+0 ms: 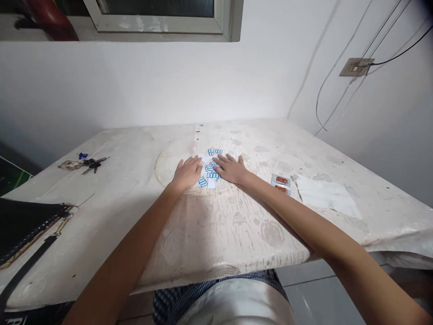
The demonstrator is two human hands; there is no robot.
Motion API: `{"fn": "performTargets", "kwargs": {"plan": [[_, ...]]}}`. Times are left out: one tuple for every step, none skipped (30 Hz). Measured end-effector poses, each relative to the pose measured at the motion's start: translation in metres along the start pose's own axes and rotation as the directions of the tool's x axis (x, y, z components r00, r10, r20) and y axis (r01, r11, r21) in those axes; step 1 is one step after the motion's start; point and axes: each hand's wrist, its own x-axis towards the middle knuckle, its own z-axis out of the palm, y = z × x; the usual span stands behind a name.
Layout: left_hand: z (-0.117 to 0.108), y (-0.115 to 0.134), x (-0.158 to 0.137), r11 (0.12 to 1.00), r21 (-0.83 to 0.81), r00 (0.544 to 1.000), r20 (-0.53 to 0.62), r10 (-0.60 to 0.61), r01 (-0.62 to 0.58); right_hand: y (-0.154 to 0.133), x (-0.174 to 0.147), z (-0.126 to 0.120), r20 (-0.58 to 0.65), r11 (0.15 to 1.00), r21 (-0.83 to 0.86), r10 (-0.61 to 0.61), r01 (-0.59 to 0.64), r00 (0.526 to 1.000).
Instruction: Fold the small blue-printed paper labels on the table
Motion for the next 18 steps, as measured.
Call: {"fn": "performTargets", "kwargs": {"plan": [[0.0,0.0,-0.001,1.0,-0.003,1.0,-0.006,0.02,-0.02,0.002,0.001,0.001,-0.025,0.996,-0.018,0.086,-0.087,0.996],[0.0,0.0,-0.001,0.999,-0.009,0.998,-0.018,0.052,-0.052,0.002,0.001,0.002,-0.043,0.987,-0.032,0.154,-0.156,0.987],[0.0,0.0,-0.002,0.995,-0.017,0.995,-0.035,0.093,-0.094,0.002,0.001,0.004,-0.053,0.98,-0.041,0.194,-0.196,0.98],[0.0,0.001,-0.003,0.99,-0.025,0.989,-0.055,0.138,-0.139,0.001,-0.001,0.005,-0.053,0.978,-0.045,0.201,-0.203,0.978],[0.0,0.002,-0.004,0.982,-0.035,0.98,-0.072,0.184,-0.187,-0.002,-0.002,0.007,-0.044,0.984,-0.043,0.173,-0.175,0.984],[-0.001,0.002,-0.004,0.973,-0.046,0.971,-0.081,0.223,-0.227,-0.004,-0.004,0.009,-0.035,0.992,-0.036,0.119,-0.12,0.992],[-0.001,0.002,-0.004,0.965,-0.06,0.965,-0.082,0.25,-0.255,-0.006,-0.005,0.01,-0.031,0.998,-0.025,0.048,-0.049,0.998],[-0.002,0.002,-0.003,0.96,-0.076,0.961,-0.075,0.265,-0.271,-0.008,-0.004,0.011,-0.034,1.0,-0.015,-0.014,0.013,0.999],[-0.003,0.002,-0.002,0.958,-0.09,0.961,-0.07,0.266,-0.272,-0.009,-0.003,0.011,-0.046,0.999,-0.006,-0.047,0.047,0.998],[-0.004,0.001,-0.001,0.959,-0.102,0.963,-0.07,0.259,-0.265,-0.01,0.0,0.012,-0.063,0.999,0.001,-0.045,0.045,0.997],[-0.004,0.001,0.001,0.961,-0.106,0.966,-0.075,0.247,-0.254,-0.01,0.003,0.012,-0.083,1.0,0.008,-0.011,0.012,0.997],[-0.004,0.0,0.003,0.966,-0.1,0.969,-0.089,0.23,-0.239,-0.009,0.006,0.012,-0.102,0.999,0.015,0.037,-0.036,0.994],[-0.004,0.0,0.004,0.972,-0.083,0.972,-0.104,0.211,-0.219,-0.008,0.009,0.012,-0.119,0.996,0.021,0.085,-0.083,0.989],[-0.003,0.0,0.006,0.979,-0.057,0.975,-0.117,0.188,-0.196,-0.007,0.012,0.012,-0.137,0.992,0.026,0.123,-0.12,0.983],[-0.003,0.0,0.007,0.986,-0.026,0.979,-0.127,0.162,-0.167,-0.007,0.013,0.013,-0.154,0.989,0.03,0.148,-0.145,0.977],[-0.002,0.0,0.008,0.99,0.0,0.981,-0.132,0.139,-0.14,-0.007,0.014,0.013,-0.172,0.987,0.03,0.159,-0.157,0.972],[-0.001,0.0,0.009,0.992,0.014,0.982,-0.141,0.123,-0.122,-0.007,0.013,0.012,-0.187,0.988,0.029,0.157,-0.154,0.97],[0.0,0.0,0.01,0.993,0.014,0.981,-0.152,0.118,-0.118,-0.008,0.012,0.011,-0.197,0.991,0.026,0.134,-0.131,0.971]]}}
